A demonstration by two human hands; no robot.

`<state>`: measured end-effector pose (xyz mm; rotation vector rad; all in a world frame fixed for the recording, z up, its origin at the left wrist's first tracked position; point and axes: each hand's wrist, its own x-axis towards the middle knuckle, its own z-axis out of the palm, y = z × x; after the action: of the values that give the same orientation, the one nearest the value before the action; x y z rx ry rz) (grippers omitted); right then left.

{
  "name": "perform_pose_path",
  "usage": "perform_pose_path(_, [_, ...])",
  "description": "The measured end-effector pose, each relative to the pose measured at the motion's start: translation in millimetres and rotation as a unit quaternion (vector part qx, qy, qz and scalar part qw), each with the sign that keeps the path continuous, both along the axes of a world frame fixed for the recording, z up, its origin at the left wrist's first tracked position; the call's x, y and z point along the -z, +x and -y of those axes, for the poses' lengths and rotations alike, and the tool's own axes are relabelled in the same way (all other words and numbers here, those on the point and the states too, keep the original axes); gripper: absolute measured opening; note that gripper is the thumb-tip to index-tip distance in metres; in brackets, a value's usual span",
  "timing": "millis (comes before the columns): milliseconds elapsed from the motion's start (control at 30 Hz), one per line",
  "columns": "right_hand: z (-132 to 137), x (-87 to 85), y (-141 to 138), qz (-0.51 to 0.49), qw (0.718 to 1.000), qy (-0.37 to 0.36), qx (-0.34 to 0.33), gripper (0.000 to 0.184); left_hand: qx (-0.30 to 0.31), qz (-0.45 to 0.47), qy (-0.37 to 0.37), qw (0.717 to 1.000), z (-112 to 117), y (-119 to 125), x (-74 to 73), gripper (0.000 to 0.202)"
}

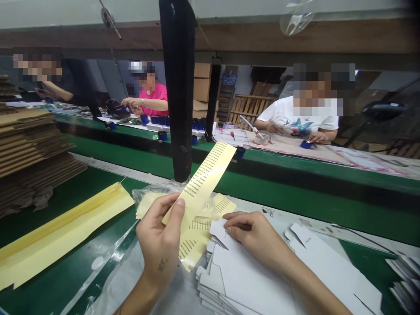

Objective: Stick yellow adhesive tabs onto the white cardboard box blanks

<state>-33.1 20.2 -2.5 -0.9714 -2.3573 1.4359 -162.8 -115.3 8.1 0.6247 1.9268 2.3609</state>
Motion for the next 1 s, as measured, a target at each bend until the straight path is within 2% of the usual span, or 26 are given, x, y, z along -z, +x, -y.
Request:
perform_pose_path(133, [0.3, 3.5, -2.1, -0.015, 1.000, 0.008, 0.022, 0.019, -0.009, 0.003, -0.004, 1.000, 0.0, -0.1, 0.8, 0.023])
perform_pose_path(300, [-3.2, 8.8, -1.1, -0.037, 0.998, 0.009, 0.042, 0.044, -0.006, 0.002, -0.001, 1.000, -1.2, -1.2, 1.9, 0.025])
perform_pose_path(500, [-3.1, 12.2, -0.2, -0.030, 0.999, 0.012, 0.035, 0.052, -0.016, 0.005, -0.022, 1.000, 1.2, -2.1, 2.4, 0.031])
perform_pose_path(567, [-2.3, 12.2, -2.1, -0.027, 0.998, 0.024, 0.046, 0.044, -0.018, 0.011, -0.026, 0.999, 1.8, -2.0, 2.2, 0.033])
perform_pose_path(633, [-3.4, 8.8, -2.6, -0.028, 0.997, 0.040, 0.056, 0.030, -0.024, 0.018, -0.027, 0.999, 2.1, -1.7, 2.1, 0.036])
perform_pose_path(700, [-7.0, 1.3, 1.5, -0.026, 0.996, 0.061, 0.067, 0.027, -0.026, 0.023, -0.034, 0.999, 2.4, -1.6, 2.0, 0.038])
perform_pose_path(767, [-12.1, -8.6, 12.0, -0.008, 0.993, 0.084, 0.081, 0.036, -0.023, 0.027, -0.041, 0.999, 2.7, -1.6, 1.5, 0.038])
perform_pose_path(867, [-17.2, -19.3, 33.6, 0.052, 0.988, 0.112, 0.094, 0.064, -0.023, 0.037, -0.043, 0.998, 3.1, -1.6, -0.7, 0.040])
perform_pose_path(900, [-16.8, -20.5, 39.8, 0.072, 0.986, 0.117, 0.093, 0.068, -0.022, 0.043, -0.042, 0.998, 3.0, -1.4, -1.9, 0.041])
perform_pose_path(933, [-15.3, -20.6, 44.5, 0.087, 0.985, 0.119, 0.090, 0.066, -0.022, 0.049, -0.042, 0.998, 2.9, -1.0, -3.1, 0.041])
perform_pose_path(1000, [-9.1, -19.8, 49.8, 0.102, 0.984, 0.119, 0.089, 0.052, -0.027, 0.061, -0.048, 0.997, 2.2, 0.3, -5.3, 0.041])
